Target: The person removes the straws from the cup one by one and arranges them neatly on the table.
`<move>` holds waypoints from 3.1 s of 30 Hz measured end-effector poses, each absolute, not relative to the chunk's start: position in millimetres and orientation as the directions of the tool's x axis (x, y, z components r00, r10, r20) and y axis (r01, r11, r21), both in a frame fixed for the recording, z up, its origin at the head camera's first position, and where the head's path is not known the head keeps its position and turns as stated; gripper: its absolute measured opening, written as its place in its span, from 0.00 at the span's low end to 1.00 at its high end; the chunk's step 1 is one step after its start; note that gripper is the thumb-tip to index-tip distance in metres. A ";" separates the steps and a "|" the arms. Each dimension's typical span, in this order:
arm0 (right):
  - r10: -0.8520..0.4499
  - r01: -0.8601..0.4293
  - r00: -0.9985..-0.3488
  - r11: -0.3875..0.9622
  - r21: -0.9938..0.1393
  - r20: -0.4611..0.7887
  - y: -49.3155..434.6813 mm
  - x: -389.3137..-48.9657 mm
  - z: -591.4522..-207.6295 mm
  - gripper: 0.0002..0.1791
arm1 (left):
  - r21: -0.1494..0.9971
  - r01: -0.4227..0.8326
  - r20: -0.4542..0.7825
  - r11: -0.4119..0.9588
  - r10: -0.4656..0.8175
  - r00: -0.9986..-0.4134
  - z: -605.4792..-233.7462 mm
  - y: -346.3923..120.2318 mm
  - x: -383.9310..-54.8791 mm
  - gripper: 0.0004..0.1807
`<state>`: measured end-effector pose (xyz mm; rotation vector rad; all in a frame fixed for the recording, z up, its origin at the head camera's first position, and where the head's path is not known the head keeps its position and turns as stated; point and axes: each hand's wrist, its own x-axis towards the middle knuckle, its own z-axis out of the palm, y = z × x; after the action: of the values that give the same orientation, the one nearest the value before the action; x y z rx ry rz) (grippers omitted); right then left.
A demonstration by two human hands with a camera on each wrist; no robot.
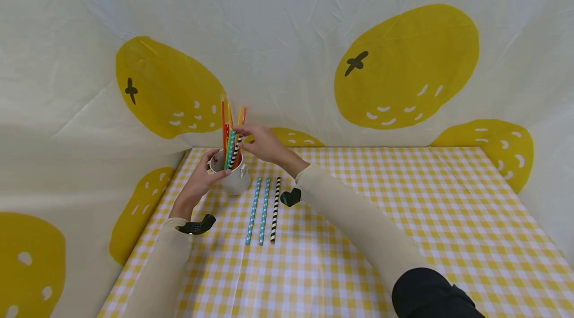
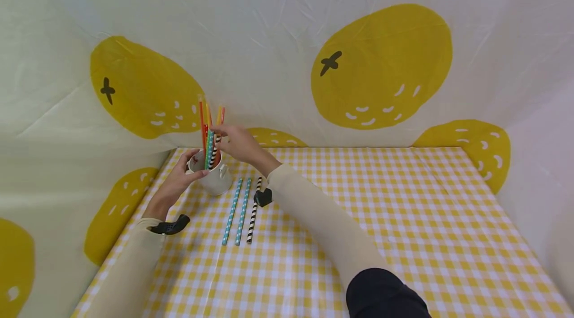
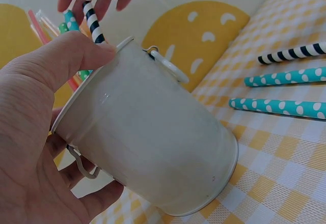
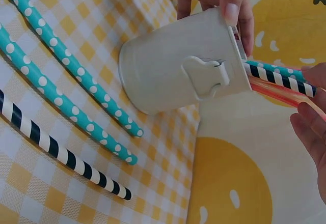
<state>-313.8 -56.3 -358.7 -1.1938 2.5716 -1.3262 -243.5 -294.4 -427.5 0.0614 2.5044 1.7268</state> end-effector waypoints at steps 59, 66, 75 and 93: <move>-0.411 -0.538 -0.775 0.030 -0.843 0.480 -33.2 -301.3 -335.9 0.10 | 0.932 -0.037 -0.074 0.359 0.089 -0.993 -422.5 -301.8 -239.2 0.49; -0.363 -0.515 -0.772 -0.125 -0.848 0.522 -32.3 -298.8 -331.0 0.17 | 0.930 -0.024 -0.063 0.366 0.096 -0.993 -426.0 -304.5 -240.4 0.49; -0.366 -0.474 -0.791 -0.139 -0.870 0.489 -18.6 -293.0 -327.5 0.18 | 0.931 -0.011 -0.055 0.365 0.109 -0.993 -424.1 -300.9 -240.0 0.49; -0.326 -0.488 -0.812 -0.078 -0.870 0.484 22.4 -290.9 -350.5 0.14 | 0.923 -0.011 -0.053 0.384 0.100 -0.994 -427.9 -304.0 -243.0 0.48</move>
<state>-290.9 22.4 -350.5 -0.9827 2.2104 -2.1889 -243.0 -304.0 -427.9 0.0813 2.5290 1.6877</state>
